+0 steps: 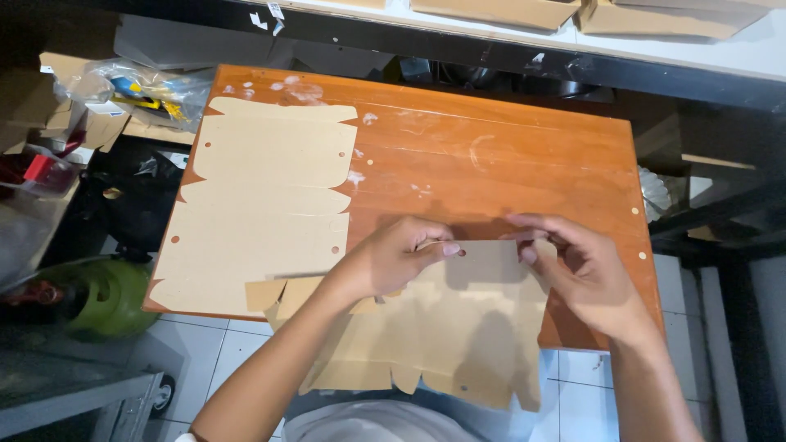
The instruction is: The person folds a flat cardboard box blank on a wooden table, creasing the scored lines and tucking the side flaps to form a three-dimensional box. The person handles the cardboard by hand, aligning edges and securing the bottom flaps to complete the assembly.
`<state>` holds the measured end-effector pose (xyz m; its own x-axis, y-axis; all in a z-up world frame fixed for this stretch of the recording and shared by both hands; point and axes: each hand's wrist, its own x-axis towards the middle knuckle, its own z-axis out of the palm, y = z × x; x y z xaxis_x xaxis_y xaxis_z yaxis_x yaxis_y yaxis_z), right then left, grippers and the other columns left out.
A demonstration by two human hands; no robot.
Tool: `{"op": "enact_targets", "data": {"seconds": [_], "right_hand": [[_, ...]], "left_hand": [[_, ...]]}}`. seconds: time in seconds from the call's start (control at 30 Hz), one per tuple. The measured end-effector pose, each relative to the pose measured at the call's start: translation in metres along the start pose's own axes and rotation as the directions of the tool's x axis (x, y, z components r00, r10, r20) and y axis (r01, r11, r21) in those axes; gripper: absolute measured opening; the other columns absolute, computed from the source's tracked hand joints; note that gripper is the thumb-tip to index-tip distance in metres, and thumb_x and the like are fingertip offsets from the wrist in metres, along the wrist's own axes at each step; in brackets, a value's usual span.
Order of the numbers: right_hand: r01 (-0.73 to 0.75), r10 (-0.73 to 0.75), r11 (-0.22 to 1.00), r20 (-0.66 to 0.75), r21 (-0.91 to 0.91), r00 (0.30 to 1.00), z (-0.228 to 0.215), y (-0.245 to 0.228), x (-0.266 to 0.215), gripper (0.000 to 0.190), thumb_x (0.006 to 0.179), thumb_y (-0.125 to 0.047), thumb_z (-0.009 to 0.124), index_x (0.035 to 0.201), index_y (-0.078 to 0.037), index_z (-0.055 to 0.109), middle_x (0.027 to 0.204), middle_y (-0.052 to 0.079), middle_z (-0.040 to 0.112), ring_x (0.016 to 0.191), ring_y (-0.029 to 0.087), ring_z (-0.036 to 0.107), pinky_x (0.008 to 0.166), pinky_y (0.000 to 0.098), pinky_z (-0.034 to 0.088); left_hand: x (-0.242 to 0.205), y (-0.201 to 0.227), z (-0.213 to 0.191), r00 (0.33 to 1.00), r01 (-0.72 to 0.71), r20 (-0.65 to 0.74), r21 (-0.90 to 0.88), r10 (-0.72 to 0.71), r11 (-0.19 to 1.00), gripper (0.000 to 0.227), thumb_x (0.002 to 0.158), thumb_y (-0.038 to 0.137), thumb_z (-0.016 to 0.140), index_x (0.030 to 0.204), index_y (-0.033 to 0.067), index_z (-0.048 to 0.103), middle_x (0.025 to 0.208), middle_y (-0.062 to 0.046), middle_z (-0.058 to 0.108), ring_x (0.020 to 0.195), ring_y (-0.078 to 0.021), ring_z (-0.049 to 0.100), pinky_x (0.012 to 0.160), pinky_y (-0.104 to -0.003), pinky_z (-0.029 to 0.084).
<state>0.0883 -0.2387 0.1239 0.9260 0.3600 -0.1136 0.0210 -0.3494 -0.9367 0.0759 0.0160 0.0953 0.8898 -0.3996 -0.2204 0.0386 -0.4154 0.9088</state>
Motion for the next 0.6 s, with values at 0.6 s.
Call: {"op": "enact_targets", "data": {"seconds": [0.6], "right_hand": [[0.103,0.102,0.894,0.421,-0.437,0.901,0.007,0.101,0.105,0.021,0.082,-0.012,0.078,0.102,-0.010,0.084,0.081,0.009,0.080,0.069,0.022,0.069,0.066,0.0373,0.055]], "left_hand": [[0.057,-0.079,0.043,0.995,0.080,-0.093,0.615,-0.029,0.784,0.041,0.082,0.013,0.070,0.123,0.0176,0.066,0.106,-0.010,0.067,0.107,-0.0345,0.066,0.086,-0.048,0.052]]}}
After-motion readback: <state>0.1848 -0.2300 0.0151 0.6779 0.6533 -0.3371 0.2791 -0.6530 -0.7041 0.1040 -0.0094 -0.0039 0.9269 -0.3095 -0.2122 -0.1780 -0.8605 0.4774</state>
